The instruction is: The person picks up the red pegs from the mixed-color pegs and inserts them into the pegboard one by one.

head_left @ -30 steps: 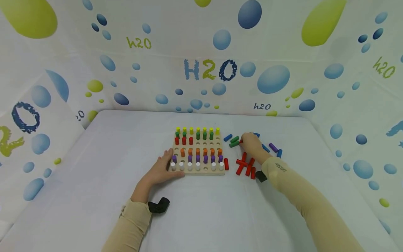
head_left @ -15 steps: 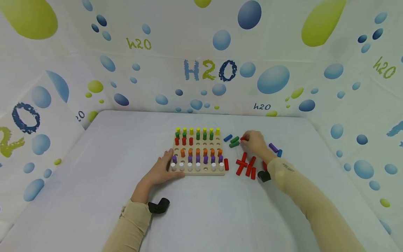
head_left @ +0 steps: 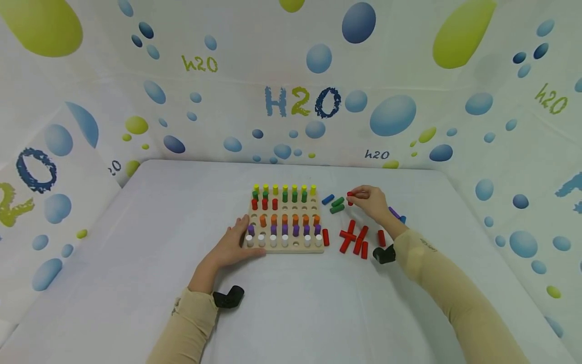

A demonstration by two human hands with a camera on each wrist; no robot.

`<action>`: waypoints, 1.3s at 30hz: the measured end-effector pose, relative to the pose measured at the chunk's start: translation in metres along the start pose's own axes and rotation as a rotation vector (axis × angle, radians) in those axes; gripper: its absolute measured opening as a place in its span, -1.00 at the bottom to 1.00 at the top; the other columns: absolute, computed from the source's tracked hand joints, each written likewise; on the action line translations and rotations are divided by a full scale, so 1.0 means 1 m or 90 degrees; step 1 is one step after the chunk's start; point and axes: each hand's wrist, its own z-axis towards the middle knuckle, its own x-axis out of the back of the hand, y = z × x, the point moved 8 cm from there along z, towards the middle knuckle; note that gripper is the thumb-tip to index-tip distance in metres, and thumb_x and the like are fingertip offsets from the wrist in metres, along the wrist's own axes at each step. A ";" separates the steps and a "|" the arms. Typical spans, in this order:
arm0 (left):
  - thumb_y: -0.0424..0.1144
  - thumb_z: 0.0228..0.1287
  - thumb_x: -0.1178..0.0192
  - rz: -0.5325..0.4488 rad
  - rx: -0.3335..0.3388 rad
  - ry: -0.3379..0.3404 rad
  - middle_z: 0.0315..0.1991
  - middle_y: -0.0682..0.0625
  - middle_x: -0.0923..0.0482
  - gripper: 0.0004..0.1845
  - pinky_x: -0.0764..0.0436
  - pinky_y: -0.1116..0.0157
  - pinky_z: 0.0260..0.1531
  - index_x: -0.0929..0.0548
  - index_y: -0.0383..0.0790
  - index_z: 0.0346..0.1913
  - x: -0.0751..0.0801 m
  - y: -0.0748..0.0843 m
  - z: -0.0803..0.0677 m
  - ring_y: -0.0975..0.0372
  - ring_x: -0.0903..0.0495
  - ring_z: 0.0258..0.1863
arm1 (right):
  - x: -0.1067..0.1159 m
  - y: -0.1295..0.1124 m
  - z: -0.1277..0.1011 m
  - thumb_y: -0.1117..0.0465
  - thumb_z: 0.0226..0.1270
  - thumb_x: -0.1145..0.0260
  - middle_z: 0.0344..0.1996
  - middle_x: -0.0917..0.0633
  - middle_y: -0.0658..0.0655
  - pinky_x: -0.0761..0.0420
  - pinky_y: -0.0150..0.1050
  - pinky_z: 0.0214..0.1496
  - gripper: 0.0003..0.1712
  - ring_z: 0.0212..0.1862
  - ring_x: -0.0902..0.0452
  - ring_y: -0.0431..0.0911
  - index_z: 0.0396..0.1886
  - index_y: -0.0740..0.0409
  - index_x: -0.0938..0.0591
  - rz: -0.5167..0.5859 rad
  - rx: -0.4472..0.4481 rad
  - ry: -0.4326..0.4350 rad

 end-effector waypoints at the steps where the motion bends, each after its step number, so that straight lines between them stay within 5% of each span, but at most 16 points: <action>1: 0.20 -0.10 -0.34 0.000 -0.001 0.000 0.43 -0.22 0.23 0.20 0.22 -0.04 0.32 0.15 -0.29 0.43 0.000 0.000 0.000 -0.04 0.29 0.40 | 0.000 0.001 0.000 0.12 0.23 -0.28 -0.11 -0.64 0.29 -0.53 -0.07 0.03 -0.64 -0.03 -0.53 0.08 -0.08 0.27 -0.55 0.013 -0.004 0.000; 13: 0.20 -0.10 -0.34 0.007 -0.003 -0.003 0.43 -0.22 0.22 0.20 0.23 -0.02 0.32 0.15 -0.29 0.43 -0.001 0.001 0.000 -0.03 0.28 0.40 | -0.008 -0.001 -0.004 0.13 0.21 -0.30 -0.02 -0.59 0.31 -0.46 -0.05 0.12 -0.59 0.04 -0.49 0.09 -0.03 0.30 -0.51 0.112 -0.033 -0.007; 25: 0.21 -0.11 -0.34 0.000 0.002 0.004 0.43 -0.22 0.23 0.21 0.21 -0.04 0.32 0.16 -0.27 0.43 -0.001 -0.002 0.001 -0.05 0.29 0.40 | -0.023 -0.004 0.000 0.13 0.21 -0.30 -0.03 -0.60 0.25 -0.41 -0.04 0.17 -0.63 0.01 -0.49 0.06 -0.06 0.22 -0.51 0.109 -0.066 -0.011; 39: 0.22 -0.13 -0.34 0.004 0.010 0.005 0.43 -0.22 0.22 0.21 0.18 -0.07 0.31 0.15 -0.25 0.43 -0.001 -0.001 -0.001 -0.08 0.29 0.39 | -0.040 -0.020 0.003 0.15 0.19 -0.31 -0.06 -0.62 0.25 -0.47 -0.11 0.11 -0.65 -0.05 -0.52 0.03 -0.09 0.25 -0.53 0.110 -0.034 -0.023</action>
